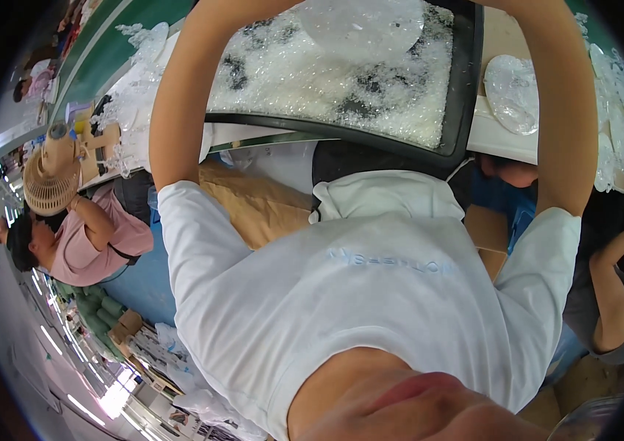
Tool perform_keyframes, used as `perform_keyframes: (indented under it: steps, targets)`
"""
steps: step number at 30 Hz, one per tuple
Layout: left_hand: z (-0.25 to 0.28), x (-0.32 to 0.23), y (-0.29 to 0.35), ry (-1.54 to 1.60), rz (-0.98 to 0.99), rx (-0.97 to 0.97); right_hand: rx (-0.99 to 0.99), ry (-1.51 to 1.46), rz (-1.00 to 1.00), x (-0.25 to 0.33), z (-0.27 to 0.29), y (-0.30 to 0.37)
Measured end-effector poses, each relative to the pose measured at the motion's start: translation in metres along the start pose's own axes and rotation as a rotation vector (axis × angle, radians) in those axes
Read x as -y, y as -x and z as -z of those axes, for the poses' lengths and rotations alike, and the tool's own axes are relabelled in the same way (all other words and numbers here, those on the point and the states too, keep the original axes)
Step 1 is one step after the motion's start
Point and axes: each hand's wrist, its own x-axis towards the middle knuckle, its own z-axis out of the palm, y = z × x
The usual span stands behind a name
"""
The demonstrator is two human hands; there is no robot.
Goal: Applying adhesive to crystalline plastic components and attaching them to a light fixture base.
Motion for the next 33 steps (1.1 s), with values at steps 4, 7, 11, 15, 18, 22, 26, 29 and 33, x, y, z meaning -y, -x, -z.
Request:
perform_keyframes:
  steps: [4, 7, 11, 15, 18, 22, 26, 29, 33]
  targets:
    - [-0.008, 0.005, 0.004, -0.110, -0.058, -0.142, -0.189, -0.426, -0.305, -0.023, 0.002, 0.035]
    - [-0.007, 0.001, 0.007, -0.255, -0.110, -0.253, -0.309, -0.738, 0.002, -0.114, -0.019, 0.082]
    - [-0.004, -0.002, 0.011, -0.419, -0.256, -0.311, -0.506, -1.040, 0.178, -0.082, -0.050, 0.108]
    - [0.004, -0.008, 0.019, -0.413, -0.273, -0.301, -0.699, -1.104, 0.172, -0.045, -0.088, 0.103]
    - [0.006, -0.014, 0.022, -0.400, -0.290, -0.297, -0.743, -1.049, 0.168, -0.037, -0.099, 0.092]
    - [0.006, -0.029, 0.028, -0.726, -0.305, -0.185, -0.715, -0.909, 0.102, -0.024, -0.104, 0.092]
    - [-0.002, -0.028, 0.047, -0.586, 0.068, -0.258, -0.566, -0.760, 0.194, -0.032, -0.097, 0.098]
    - [-0.001, -0.027, 0.045, -0.503, 0.006, -0.258, -0.630, -0.754, 0.211, -0.028, -0.094, 0.095]
    - [0.004, -0.026, 0.041, -0.341, -0.120, -0.262, -0.506, -0.757, 0.192, -0.033, -0.092, 0.102]
